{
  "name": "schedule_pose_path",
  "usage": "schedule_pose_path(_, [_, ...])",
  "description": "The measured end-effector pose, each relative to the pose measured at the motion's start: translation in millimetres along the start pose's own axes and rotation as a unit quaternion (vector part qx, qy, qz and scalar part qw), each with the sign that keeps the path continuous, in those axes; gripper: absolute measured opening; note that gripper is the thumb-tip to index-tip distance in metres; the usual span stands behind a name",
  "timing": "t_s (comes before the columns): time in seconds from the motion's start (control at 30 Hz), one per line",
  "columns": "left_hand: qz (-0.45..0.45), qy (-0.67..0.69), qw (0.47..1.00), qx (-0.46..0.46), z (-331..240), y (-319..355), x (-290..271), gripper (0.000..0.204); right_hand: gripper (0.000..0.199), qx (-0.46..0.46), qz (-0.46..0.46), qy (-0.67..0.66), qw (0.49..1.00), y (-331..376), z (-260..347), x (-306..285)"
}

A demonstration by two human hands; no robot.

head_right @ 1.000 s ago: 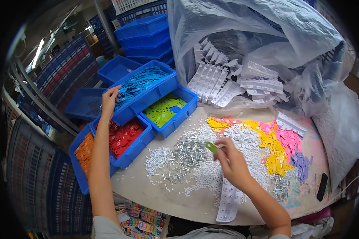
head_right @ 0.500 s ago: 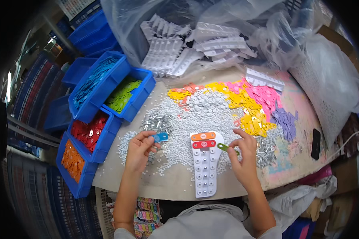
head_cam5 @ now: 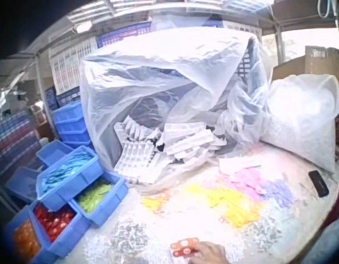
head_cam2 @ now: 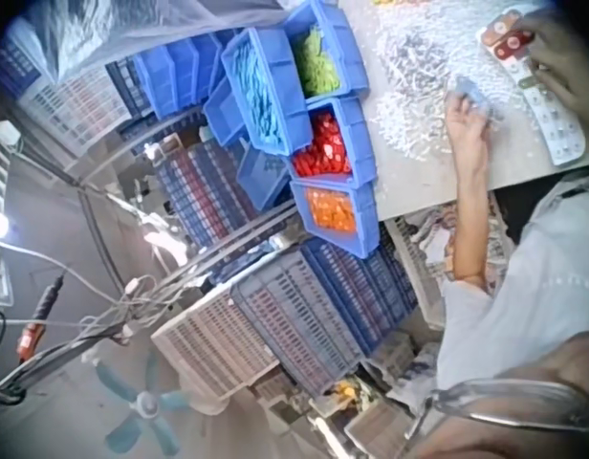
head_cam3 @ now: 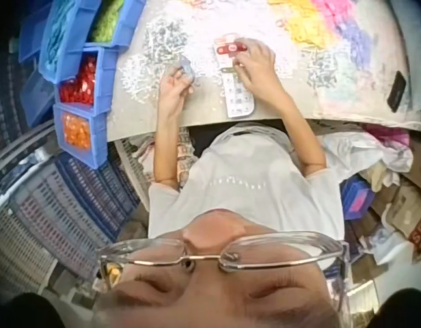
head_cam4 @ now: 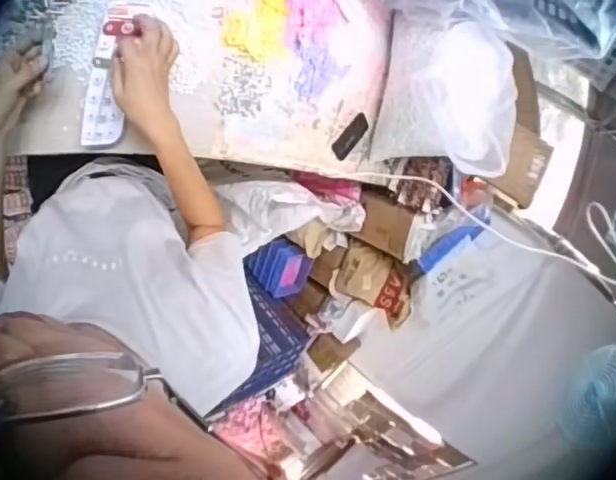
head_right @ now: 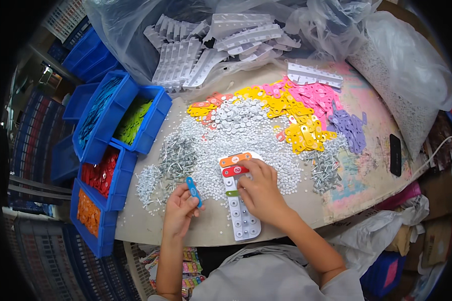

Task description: Assembling a toy xylophone by attaching colorful metal keys to a white plastic base using pins.

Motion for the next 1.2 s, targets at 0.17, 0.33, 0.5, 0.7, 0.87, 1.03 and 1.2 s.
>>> schedule_pose_path(0.17, [-0.041,-0.140,0.989,0.021,-1,-6,4,0.024,0.014,0.011,0.015,0.046,0.999,2,-6,8])
schedule_pose_path(0.33, [-0.043,-0.258,0.957,0.125,-7,-27,24,0.013,0.045,0.077,-0.027,0.054,0.995,11,-14,4])
schedule_pose_path(0.5, [-0.060,-0.362,0.915,0.170,-12,-37,60,0.006,0.060,0.113,-0.062,0.057,0.990,21,-18,7])
schedule_pose_path(0.7, [-0.081,-0.520,0.799,0.291,-10,-45,78,0.013,0.068,0.118,-0.077,0.062,0.988,24,-18,9])
schedule_pose_path(0.87, [-0.096,-0.542,0.777,0.305,-7,-46,80,0.017,0.070,0.112,-0.075,0.065,0.989,23,-17,10])
schedule_pose_path(1.03, [-0.095,-0.546,0.781,0.289,-11,-51,84,0.019,0.069,0.117,-0.078,0.060,0.988,23,-18,10])
schedule_pose_path(1.2, [-0.060,-0.509,0.804,0.300,-45,-96,70,0.014,0.068,0.114,-0.080,0.061,0.988,24,-19,9])
Point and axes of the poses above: each hand's wrist, its own y-axis away from the middle knuckle, its own x-axis out of the palm, z = x × y, the point moved 7 cm from there along -y, towards the middle knuckle, and after that the axes turned 9 degrees about -x, right-handed, at the moved point
